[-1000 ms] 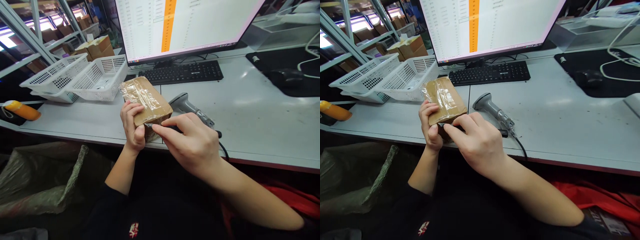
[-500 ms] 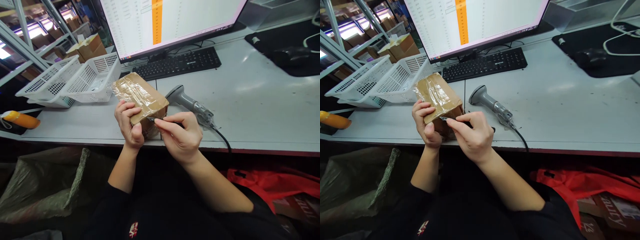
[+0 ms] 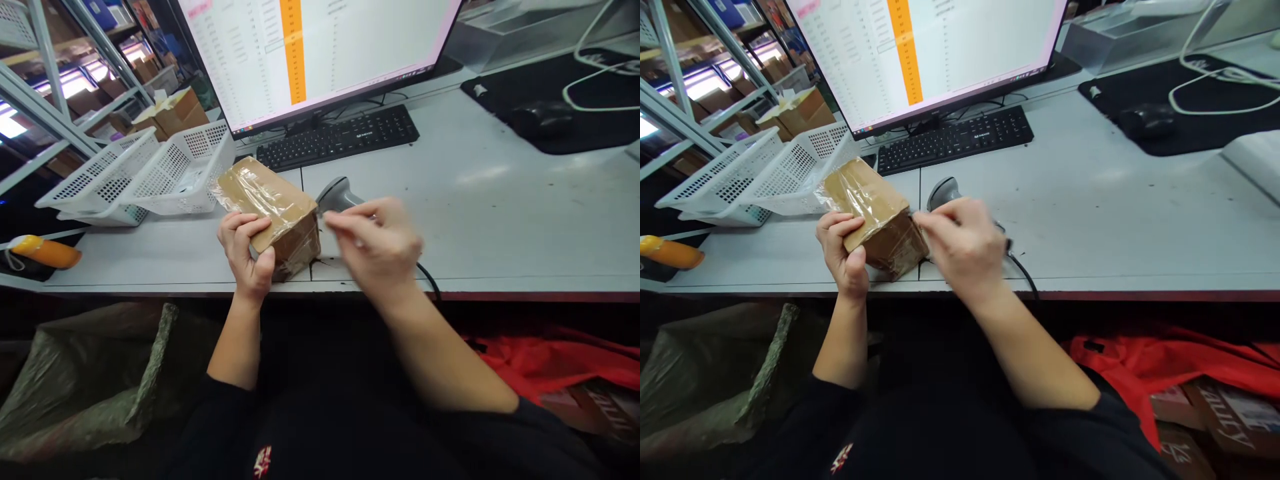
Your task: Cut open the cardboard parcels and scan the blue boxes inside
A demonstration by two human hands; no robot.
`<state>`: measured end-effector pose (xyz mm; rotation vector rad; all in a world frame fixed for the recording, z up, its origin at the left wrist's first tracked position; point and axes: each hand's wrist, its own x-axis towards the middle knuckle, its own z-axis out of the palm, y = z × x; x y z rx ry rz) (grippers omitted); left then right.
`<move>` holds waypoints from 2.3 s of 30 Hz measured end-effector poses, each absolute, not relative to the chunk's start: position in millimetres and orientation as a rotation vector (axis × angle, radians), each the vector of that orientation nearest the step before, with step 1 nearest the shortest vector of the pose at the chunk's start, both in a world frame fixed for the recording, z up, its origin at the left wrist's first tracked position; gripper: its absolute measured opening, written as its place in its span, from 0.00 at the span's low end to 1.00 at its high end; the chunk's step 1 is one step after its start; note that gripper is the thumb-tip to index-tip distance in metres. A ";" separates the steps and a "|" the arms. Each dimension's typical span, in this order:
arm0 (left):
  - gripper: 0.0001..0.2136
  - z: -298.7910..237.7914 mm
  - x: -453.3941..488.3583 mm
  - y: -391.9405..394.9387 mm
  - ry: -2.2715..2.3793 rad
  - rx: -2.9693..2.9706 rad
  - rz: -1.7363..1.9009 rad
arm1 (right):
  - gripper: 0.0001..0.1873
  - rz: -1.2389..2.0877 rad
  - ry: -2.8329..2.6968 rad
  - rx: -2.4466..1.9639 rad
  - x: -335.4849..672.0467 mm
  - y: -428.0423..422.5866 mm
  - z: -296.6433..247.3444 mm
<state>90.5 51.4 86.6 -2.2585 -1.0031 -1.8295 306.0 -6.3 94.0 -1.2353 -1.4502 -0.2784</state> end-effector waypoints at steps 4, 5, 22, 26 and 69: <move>0.17 88.6 105.0 41.5 -1.012 -2.156 -1.763 | 0.09 -0.098 -1.422 -1.228 322.3 -7.1 100.1; 0.17 92.0 109.3 37.3 -1.024 -2.160 -1.704 | 0.10 0.002 -1.450 -1.202 322.5 -5.7 100.2; 0.23 109.8 23.1 34.8 -1.359 -2.345 -1.888 | 0.16 0.516 -1.348 -1.243 313.3 34.2 100.1; 0.20 115.7 31.2 10.7 -1.153 -2.392 -1.764 | 0.14 0.554 -1.492 -1.252 321.2 68.2 107.6; 0.12 115.2 32.9 13.6 -1.046 -2.506 -1.704 | 0.09 -0.923 -2.360 -0.878 238.9 -1.0 186.3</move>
